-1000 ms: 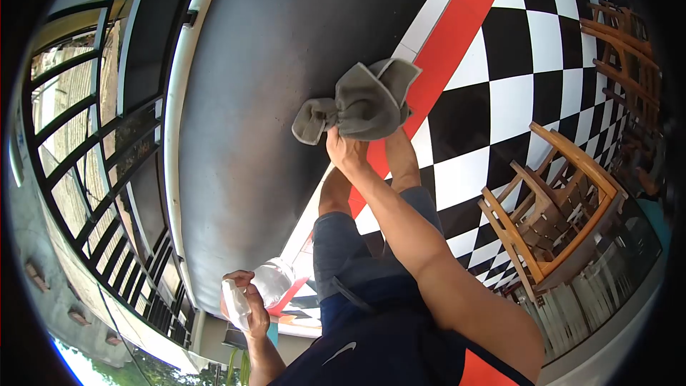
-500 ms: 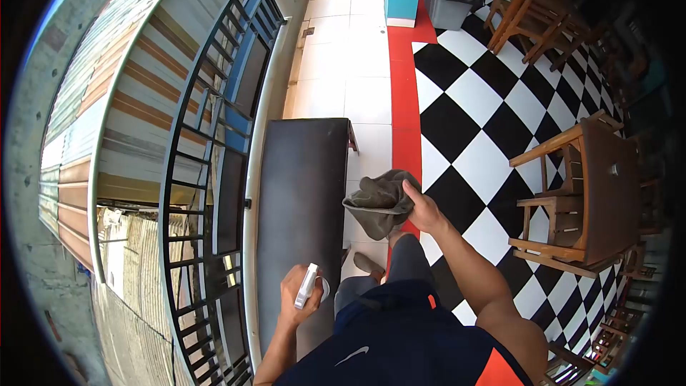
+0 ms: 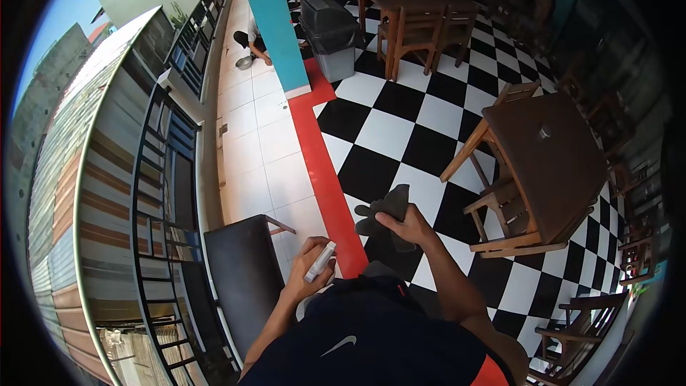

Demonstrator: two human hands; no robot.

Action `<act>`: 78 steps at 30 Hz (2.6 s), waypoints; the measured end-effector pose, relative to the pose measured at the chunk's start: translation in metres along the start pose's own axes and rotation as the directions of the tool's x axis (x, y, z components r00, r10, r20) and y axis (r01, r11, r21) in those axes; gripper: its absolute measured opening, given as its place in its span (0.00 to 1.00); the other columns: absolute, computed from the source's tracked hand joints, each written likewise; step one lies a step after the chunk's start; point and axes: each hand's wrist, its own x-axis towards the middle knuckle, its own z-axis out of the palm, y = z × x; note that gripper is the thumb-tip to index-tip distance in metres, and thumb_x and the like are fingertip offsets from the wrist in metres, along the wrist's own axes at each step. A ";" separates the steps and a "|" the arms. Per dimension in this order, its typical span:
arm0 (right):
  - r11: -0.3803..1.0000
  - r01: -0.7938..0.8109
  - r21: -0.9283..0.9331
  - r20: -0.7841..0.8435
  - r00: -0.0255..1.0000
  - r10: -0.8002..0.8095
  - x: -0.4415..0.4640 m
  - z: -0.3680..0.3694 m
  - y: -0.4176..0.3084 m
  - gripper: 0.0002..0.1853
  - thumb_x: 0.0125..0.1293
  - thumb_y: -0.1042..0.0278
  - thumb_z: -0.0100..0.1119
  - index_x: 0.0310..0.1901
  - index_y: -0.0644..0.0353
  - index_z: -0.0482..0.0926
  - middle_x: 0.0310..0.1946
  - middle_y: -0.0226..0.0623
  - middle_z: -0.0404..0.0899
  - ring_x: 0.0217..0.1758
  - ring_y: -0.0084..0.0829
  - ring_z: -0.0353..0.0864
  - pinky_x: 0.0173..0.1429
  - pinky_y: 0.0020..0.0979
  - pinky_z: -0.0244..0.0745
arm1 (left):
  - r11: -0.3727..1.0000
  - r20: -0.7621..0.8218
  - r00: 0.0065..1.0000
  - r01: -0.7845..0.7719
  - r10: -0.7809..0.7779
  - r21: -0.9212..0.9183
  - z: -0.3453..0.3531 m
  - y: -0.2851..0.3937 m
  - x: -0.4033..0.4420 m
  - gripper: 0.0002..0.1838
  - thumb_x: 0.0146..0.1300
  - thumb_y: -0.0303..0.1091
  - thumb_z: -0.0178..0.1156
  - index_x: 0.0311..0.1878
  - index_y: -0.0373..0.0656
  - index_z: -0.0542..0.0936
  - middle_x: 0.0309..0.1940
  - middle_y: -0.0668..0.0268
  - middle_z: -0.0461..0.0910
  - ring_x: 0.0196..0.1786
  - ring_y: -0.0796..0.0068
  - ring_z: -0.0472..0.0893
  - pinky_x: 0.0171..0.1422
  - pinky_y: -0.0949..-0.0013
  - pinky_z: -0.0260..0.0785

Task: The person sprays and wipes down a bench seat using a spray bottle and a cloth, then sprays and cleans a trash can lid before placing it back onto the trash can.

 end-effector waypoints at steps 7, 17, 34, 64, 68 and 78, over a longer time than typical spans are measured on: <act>0.998 -0.041 0.040 0.236 0.971 0.031 0.045 -0.070 -0.005 0.28 0.65 0.46 0.65 0.53 0.66 0.81 0.44 0.49 0.85 0.50 0.42 0.85 0.59 0.39 0.76 | 0.922 0.314 0.936 -0.026 0.157 -0.385 0.040 -0.021 0.173 0.09 0.57 0.28 0.64 0.41 0.38 0.83 0.63 0.47 0.70 0.77 0.52 0.61 0.73 0.55 0.62; 0.969 -0.245 -0.031 0.163 0.955 0.247 0.182 -0.167 0.050 0.19 0.64 0.61 0.63 0.47 0.71 0.81 0.38 0.46 0.85 0.43 0.33 0.83 0.53 0.38 0.76 | 0.813 0.603 0.780 0.237 0.166 -0.531 0.059 -0.079 0.416 0.10 0.59 0.26 0.62 0.44 0.36 0.83 0.39 0.64 0.85 0.44 0.72 0.84 0.50 0.69 0.75; 0.675 -0.139 0.725 -0.269 0.845 0.463 0.490 -0.346 0.172 0.37 0.60 0.69 0.68 0.70 0.69 0.65 0.64 0.46 0.73 0.64 0.42 0.76 0.68 0.42 0.71 | 0.796 0.108 0.906 -0.296 0.409 -0.528 0.089 -0.161 0.883 0.15 0.60 0.28 0.62 0.50 0.35 0.81 0.44 0.61 0.81 0.50 0.69 0.82 0.58 0.67 0.74; 0.213 -0.563 0.798 -0.342 -0.133 0.930 0.772 -0.483 0.274 0.31 0.71 0.60 0.61 0.71 0.65 0.65 0.67 0.47 0.72 0.65 0.48 0.74 0.64 0.48 0.77 | -0.413 0.031 0.607 -0.501 -0.794 -0.760 0.113 -0.835 1.298 0.08 0.56 0.29 0.57 0.40 0.42 0.75 0.30 0.63 0.80 0.34 0.65 0.81 0.47 0.57 0.80; 0.222 -0.538 0.813 -0.302 -0.063 0.951 0.785 -0.485 0.287 0.29 0.71 0.64 0.60 0.69 0.68 0.66 0.66 0.47 0.73 0.64 0.46 0.75 0.64 0.46 0.76 | -0.475 0.055 0.681 -0.448 -0.730 -0.758 0.110 -0.824 1.290 0.07 0.55 0.29 0.58 0.38 0.43 0.76 0.26 0.68 0.79 0.30 0.70 0.81 0.44 0.60 0.80; 0.365 -0.555 0.748 -0.172 0.368 0.914 0.799 -0.453 0.284 0.29 0.69 0.65 0.58 0.69 0.67 0.67 0.65 0.45 0.74 0.65 0.46 0.76 0.70 0.47 0.73 | -0.348 -0.072 0.567 -0.595 -0.821 -0.725 0.131 -0.764 1.075 0.10 0.54 0.27 0.60 0.41 0.44 0.77 0.22 0.68 0.79 0.27 0.71 0.82 0.44 0.58 0.83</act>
